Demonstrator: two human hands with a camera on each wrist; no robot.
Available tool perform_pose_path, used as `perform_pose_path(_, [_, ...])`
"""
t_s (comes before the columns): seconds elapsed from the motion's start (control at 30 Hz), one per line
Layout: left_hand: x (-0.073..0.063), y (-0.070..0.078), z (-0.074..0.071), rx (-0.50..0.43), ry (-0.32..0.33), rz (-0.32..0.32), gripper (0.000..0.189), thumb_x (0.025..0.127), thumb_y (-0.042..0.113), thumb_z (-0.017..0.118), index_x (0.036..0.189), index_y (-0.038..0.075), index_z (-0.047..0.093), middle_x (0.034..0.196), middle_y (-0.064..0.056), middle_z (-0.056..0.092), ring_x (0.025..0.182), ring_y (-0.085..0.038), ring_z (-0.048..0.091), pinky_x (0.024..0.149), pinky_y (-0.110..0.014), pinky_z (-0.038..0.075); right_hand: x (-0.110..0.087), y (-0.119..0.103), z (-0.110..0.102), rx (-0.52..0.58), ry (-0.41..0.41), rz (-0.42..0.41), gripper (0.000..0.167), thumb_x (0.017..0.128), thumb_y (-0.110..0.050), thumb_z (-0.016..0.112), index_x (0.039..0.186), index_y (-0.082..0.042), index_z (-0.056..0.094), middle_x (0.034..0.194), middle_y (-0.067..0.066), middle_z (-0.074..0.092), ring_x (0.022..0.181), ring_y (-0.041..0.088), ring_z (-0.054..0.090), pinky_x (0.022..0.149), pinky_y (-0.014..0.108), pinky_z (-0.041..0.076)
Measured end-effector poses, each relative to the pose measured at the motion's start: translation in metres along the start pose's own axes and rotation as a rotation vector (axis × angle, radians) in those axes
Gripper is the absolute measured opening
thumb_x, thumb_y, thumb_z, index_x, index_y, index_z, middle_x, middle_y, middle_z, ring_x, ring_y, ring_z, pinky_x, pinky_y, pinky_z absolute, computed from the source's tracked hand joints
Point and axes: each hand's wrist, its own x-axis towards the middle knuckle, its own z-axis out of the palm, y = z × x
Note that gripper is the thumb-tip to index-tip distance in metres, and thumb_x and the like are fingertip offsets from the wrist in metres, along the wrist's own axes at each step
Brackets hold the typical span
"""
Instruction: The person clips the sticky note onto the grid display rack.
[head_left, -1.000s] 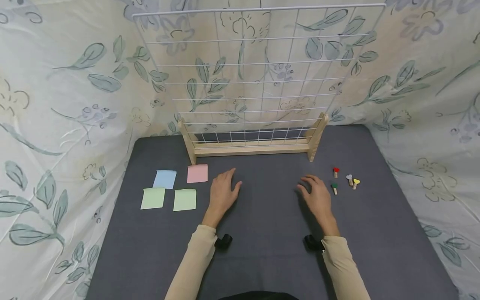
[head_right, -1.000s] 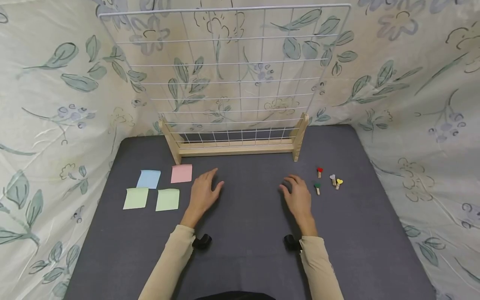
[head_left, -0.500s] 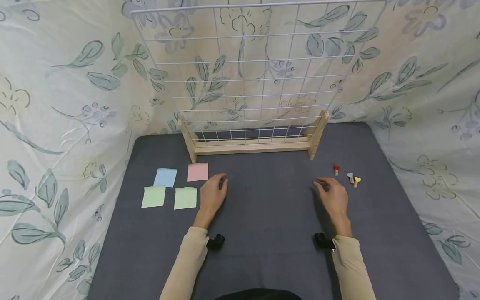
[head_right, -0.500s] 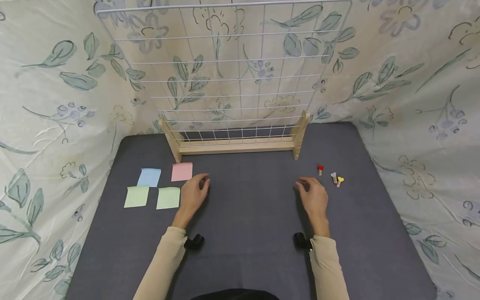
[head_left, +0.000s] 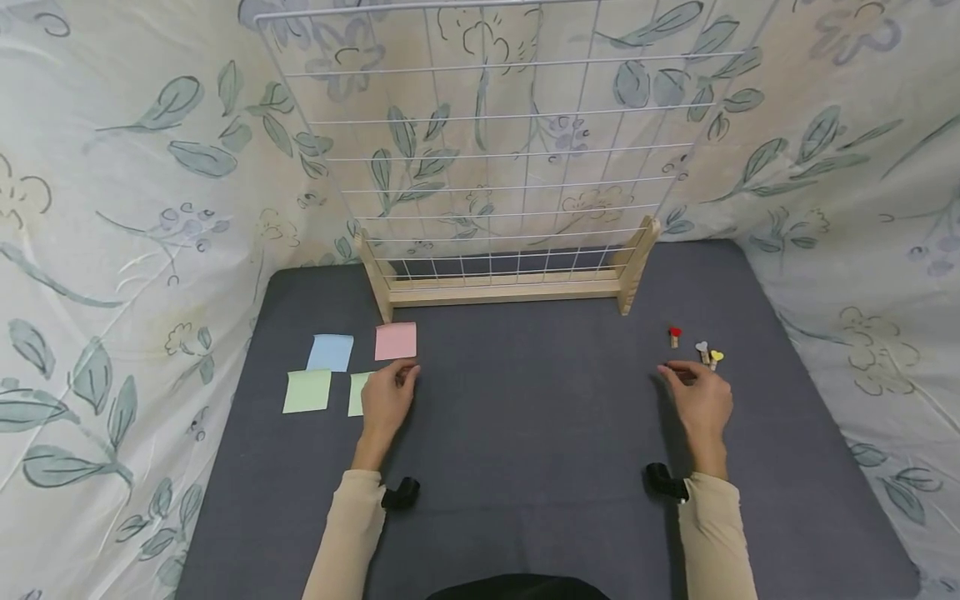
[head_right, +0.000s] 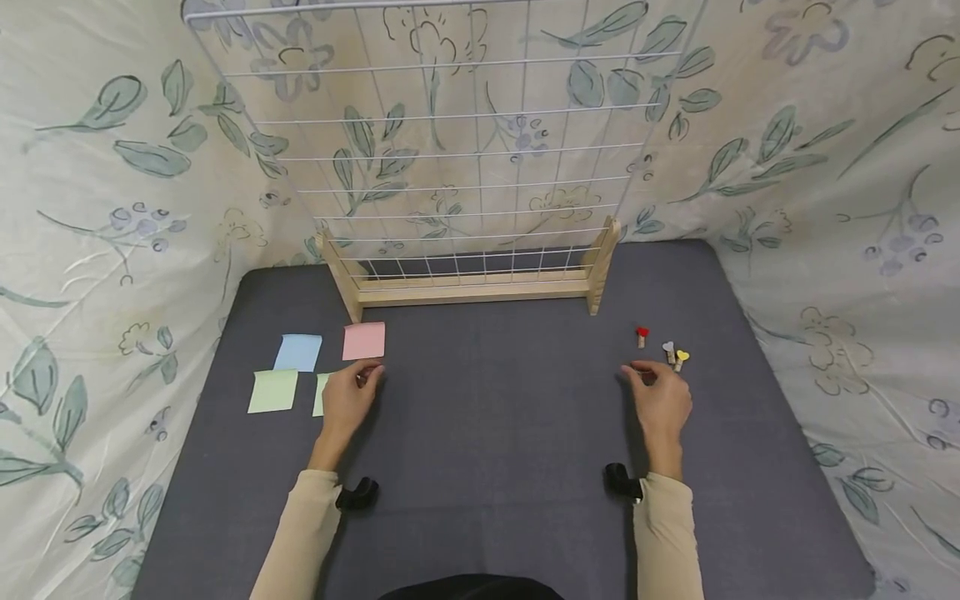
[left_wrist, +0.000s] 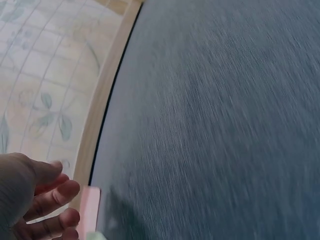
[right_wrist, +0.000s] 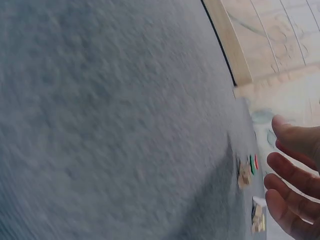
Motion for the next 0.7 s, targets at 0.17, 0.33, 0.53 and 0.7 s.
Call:
perform_pose_path(0.17, [-0.005, -0.018, -0.009, 0.014, 0.039, -0.052, 0.012, 0.089, 0.014, 0.074, 0.092, 0.003, 0.075, 0.071, -0.009, 0.069, 0.045, -0.014, 0.048, 0.040, -0.028, 0.036, 0.001, 0.008, -0.004, -0.009, 0.038, 0.060, 0.026, 0.087, -0.023, 0.077, 0.100, 0.000, 0.076, 0.086, 0.021, 0.072, 0.074, 0.036, 0.067, 0.061, 0.050, 0.051])
perform_pose_path(0.33, [-0.008, -0.035, -0.021, 0.040, 0.084, -0.144, 0.015, 0.089, 0.014, 0.073, 0.095, 0.001, 0.075, 0.076, -0.014, 0.071, 0.051, -0.024, 0.057, 0.041, -0.032, 0.039, 0.002, 0.014, -0.004, -0.036, 0.002, 0.117, 0.028, 0.088, -0.026, 0.077, 0.102, -0.001, 0.076, 0.089, 0.021, 0.072, 0.074, 0.036, 0.067, 0.061, 0.050, 0.050])
perform_pose_path(0.53, [-0.013, -0.054, -0.035, 0.047, 0.147, -0.282, 0.015, 0.088, 0.008, 0.071, 0.098, -0.003, 0.074, 0.084, -0.017, 0.071, 0.067, -0.029, 0.062, 0.053, -0.040, 0.045, 0.006, 0.017, -0.004, -0.068, -0.101, 0.205, 0.036, 0.090, -0.032, 0.073, 0.107, -0.001, 0.074, 0.096, 0.021, 0.072, 0.082, 0.038, 0.066, 0.068, 0.054, 0.050])
perform_pose_path(0.7, [-0.014, -0.065, -0.040, 0.042, 0.150, -0.354, 0.018, 0.087, 0.005, 0.071, 0.103, -0.003, 0.072, 0.085, -0.018, 0.071, 0.070, -0.031, 0.063, 0.059, -0.044, 0.045, 0.008, 0.020, -0.002, -0.065, -0.111, 0.218, 0.040, 0.091, -0.037, 0.071, 0.109, -0.002, 0.074, 0.097, 0.021, 0.072, 0.080, 0.038, 0.066, 0.065, 0.054, 0.050])
